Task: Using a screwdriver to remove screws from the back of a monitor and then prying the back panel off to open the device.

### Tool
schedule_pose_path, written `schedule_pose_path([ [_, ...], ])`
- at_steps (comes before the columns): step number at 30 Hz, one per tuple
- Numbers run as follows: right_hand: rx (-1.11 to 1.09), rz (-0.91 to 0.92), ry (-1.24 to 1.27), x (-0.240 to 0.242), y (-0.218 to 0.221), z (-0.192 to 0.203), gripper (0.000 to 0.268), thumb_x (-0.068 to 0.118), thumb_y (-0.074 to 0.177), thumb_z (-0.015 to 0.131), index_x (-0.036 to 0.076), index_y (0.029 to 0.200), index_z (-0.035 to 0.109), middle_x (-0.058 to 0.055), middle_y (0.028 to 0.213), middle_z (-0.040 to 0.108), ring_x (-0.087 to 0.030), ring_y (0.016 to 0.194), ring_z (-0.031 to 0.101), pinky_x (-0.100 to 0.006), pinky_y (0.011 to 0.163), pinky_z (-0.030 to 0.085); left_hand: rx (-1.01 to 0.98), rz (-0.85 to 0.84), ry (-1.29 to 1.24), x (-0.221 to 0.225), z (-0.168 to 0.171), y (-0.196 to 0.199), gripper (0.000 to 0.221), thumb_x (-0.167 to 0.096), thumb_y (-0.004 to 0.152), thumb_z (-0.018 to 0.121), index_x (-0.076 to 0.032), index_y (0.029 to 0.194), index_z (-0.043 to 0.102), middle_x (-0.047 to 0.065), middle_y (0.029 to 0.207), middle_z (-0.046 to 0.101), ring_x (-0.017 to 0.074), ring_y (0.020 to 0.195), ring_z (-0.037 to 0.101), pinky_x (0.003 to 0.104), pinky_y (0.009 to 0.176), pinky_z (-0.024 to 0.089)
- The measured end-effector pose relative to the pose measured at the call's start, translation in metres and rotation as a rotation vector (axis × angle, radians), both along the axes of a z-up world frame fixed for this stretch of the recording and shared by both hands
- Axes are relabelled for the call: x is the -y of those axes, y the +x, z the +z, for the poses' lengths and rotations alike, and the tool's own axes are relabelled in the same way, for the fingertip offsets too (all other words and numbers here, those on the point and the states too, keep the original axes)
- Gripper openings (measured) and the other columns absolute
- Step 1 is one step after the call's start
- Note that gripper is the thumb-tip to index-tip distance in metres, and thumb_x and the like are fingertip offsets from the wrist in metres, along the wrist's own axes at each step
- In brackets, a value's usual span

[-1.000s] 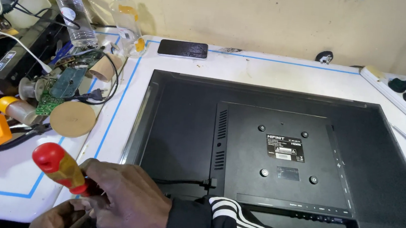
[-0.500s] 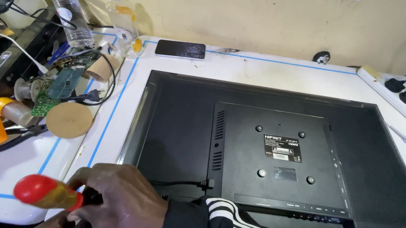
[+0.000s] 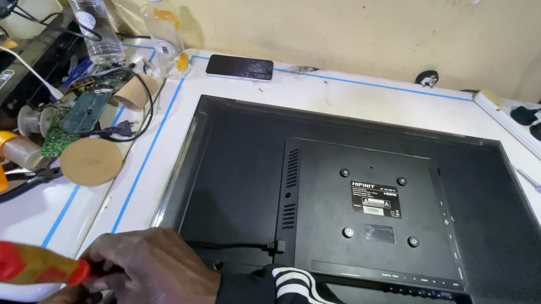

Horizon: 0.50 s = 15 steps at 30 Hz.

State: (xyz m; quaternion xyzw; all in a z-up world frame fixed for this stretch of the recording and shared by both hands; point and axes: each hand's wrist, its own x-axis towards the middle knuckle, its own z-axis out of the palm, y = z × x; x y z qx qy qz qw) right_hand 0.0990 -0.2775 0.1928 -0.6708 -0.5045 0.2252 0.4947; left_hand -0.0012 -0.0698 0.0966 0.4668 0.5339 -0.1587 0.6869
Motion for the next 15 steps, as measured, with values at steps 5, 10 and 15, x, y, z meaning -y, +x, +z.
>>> schedule_pose_path([
  [5,-0.068,-0.129,0.089,0.002,-0.004,-0.003,0.032,0.009,0.094,0.058,0.006,0.126,0.061,-0.013,0.112,0.074,-0.032,0.105,0.074,-0.041,0.084,0.054,0.033,-0.065,0.014,-0.029,-0.013,0.019,0.063,0.03,0.089,0.061,0.008,0.148,0.054,0.037,0.135,0.066,0.0429,0.129,0.059,0.051,0.113,0.039],
  [10,-0.203,-0.122,0.131,0.002,-0.002,-0.006,0.031,0.012,0.095,0.061,0.006,0.125,0.059,-0.015,0.119,0.072,-0.031,0.114,0.072,-0.045,0.093,0.058,0.159,-0.128,0.054,-0.045,-0.061,-0.01,0.059,0.029,0.088,0.06,0.014,0.145,0.059,0.043,0.131,0.071,0.0492,0.123,0.064,0.054,0.107,0.042],
  [15,-0.294,-0.118,0.118,0.003,0.0,-0.01,0.029,0.015,0.099,0.059,0.009,0.127,0.058,-0.012,0.112,0.07,-0.032,0.094,0.072,-0.053,0.091,0.064,0.343,-0.134,0.245,-0.014,-0.046,-0.015,0.072,-0.033,0.097,0.036,0.018,0.136,0.069,0.042,0.122,0.08,0.0502,0.115,0.074,0.05,0.099,0.047],
])
